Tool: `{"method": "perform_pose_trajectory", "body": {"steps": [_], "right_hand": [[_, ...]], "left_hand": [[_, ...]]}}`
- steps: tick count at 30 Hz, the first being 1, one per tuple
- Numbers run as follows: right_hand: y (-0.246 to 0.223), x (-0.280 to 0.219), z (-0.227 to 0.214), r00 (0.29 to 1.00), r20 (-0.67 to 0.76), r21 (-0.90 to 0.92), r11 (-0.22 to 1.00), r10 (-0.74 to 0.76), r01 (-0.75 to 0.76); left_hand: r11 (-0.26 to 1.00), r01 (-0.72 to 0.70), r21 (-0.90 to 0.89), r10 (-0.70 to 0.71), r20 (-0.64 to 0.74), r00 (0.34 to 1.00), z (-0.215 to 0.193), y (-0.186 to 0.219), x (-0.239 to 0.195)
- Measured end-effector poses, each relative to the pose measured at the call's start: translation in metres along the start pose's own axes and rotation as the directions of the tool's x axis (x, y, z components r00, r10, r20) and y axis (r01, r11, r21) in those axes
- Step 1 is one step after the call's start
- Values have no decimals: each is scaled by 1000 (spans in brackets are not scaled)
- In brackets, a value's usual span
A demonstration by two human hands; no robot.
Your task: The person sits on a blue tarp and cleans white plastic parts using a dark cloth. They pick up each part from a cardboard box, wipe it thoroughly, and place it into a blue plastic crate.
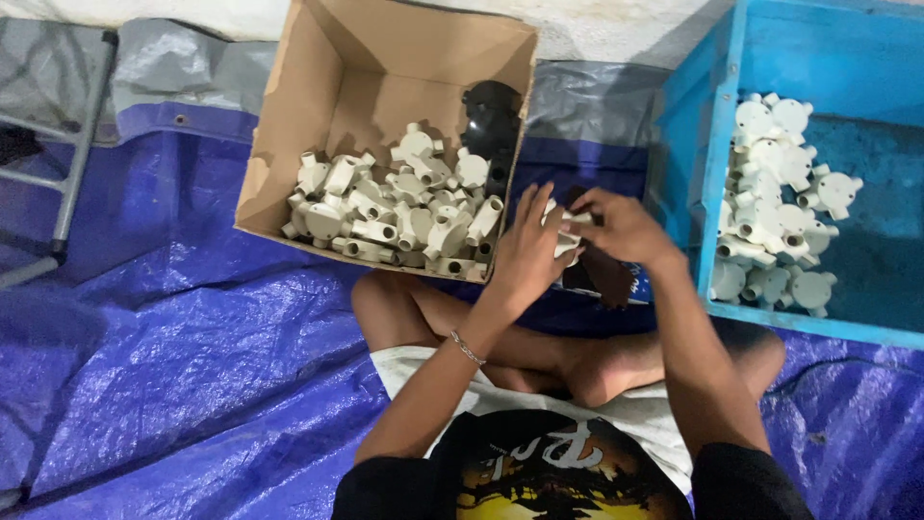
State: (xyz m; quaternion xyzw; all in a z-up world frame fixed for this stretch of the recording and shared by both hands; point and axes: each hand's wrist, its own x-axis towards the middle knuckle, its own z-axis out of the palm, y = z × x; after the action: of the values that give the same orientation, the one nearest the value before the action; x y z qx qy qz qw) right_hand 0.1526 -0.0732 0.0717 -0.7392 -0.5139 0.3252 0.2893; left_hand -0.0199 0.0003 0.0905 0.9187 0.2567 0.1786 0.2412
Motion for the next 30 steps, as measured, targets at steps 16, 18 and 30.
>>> {"method": "perform_pose_trajectory", "body": {"steps": [16,18,30], "right_hand": [[64,-35,34,933,-359,-84,996,4,-37],[75,-32,35,924,-380,-85,993,48,-86],[-27,-71,-26,676,-736,115,982,-20,153]], "left_hand": [[983,178,-47,-171,119,978,64,-33,-24],[985,171,-38,-165,123,979,70,-38,-27],[986,159,56,-163,74,984,92,-46,-19]]}}
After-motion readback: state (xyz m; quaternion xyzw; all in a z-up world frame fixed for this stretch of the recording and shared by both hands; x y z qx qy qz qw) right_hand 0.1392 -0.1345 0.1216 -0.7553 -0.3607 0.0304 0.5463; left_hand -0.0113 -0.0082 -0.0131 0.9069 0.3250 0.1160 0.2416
